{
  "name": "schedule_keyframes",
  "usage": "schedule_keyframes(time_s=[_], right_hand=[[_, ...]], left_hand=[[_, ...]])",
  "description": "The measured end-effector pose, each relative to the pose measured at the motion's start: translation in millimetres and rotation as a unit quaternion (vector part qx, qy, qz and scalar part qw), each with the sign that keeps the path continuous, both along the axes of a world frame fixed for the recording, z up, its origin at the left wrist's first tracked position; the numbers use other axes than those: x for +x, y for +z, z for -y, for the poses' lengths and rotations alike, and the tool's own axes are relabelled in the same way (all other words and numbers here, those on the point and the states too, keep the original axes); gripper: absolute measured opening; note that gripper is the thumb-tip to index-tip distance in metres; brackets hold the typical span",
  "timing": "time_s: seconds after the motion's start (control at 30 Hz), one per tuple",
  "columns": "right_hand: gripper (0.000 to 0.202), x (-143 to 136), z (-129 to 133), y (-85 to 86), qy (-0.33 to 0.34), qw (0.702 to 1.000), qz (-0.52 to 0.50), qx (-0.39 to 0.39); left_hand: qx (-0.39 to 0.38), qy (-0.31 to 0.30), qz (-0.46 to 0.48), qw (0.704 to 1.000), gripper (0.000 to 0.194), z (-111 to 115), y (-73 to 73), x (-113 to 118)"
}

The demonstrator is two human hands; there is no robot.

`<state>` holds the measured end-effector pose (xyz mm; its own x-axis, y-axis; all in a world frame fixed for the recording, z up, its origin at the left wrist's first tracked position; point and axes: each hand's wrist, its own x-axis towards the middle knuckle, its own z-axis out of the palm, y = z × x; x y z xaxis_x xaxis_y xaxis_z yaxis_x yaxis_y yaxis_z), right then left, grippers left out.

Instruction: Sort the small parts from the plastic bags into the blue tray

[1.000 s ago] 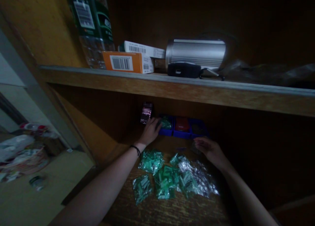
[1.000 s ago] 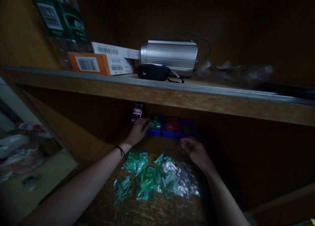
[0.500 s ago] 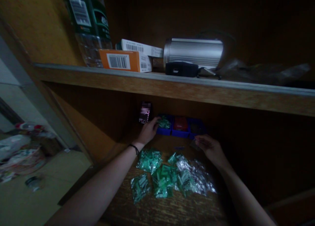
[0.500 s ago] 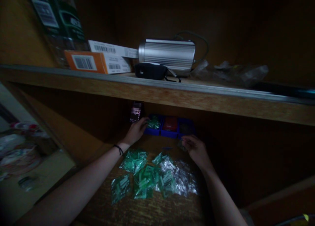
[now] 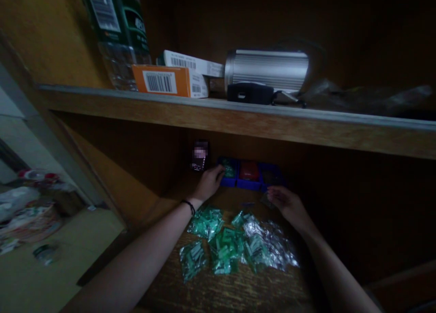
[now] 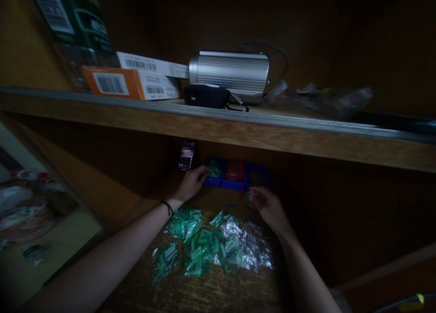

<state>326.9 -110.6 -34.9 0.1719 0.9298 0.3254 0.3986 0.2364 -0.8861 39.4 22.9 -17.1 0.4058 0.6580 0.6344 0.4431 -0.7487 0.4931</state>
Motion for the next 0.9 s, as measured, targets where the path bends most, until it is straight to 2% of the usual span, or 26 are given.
schedule_keyframes(time_s=[0.1, 0.27, 0.37, 0.5, 0.63, 0.67, 0.73, 0.83, 0.9], right_hand=[[0.017, 2.8, 0.8, 2.1, 0.012, 0.998, 0.060, 0.005], [0.014, 4.1, 2.3, 4.3, 0.016, 0.993, 0.114, 0.005], [0.013, 5.3, 4.1, 6.3, 0.013, 0.988, 0.157, 0.000], [0.011, 10.3, 9.1, 9.8, 0.025, 0.975, 0.219, -0.010], [0.014, 14.3, 13.8, 12.3, 0.032, 0.970, 0.242, -0.018], [0.015, 14.5, 14.4, 13.2, 0.026, 0.973, 0.228, -0.016], [0.017, 14.4, 14.8, 15.7, 0.001, 0.985, 0.174, -0.013], [0.028, 14.8, 13.1, 19.9, -0.054, 0.996, 0.068, -0.006], [0.044, 16.3, 10.8, 21.0, -0.081, 0.996, 0.039, 0.005]], left_hand=[[-0.010, 0.006, -0.039, 0.999, 0.019, 0.8, -0.2, -1.3], [0.080, 0.044, -0.149, 0.985, 0.022, -0.5, 4.8, -7.2], [0.099, 0.053, -0.183, 0.977, 0.027, -0.9, 4.6, -9.3], [0.084, 0.081, -0.195, 0.974, 0.027, 4.3, 6.5, -11.4], [0.088, 0.101, -0.137, 0.981, 0.030, 18.0, 22.1, -15.7], [0.081, 0.081, -0.126, 0.985, 0.028, 22.5, 27.1, -16.9], [0.037, -0.015, -0.142, 0.989, 0.019, 31.9, 35.3, -18.7], [-0.063, -0.182, -0.216, 0.957, 0.017, 44.9, 39.1, -18.5], [-0.103, -0.229, -0.241, 0.938, 0.025, 51.5, 37.4, -15.8]])
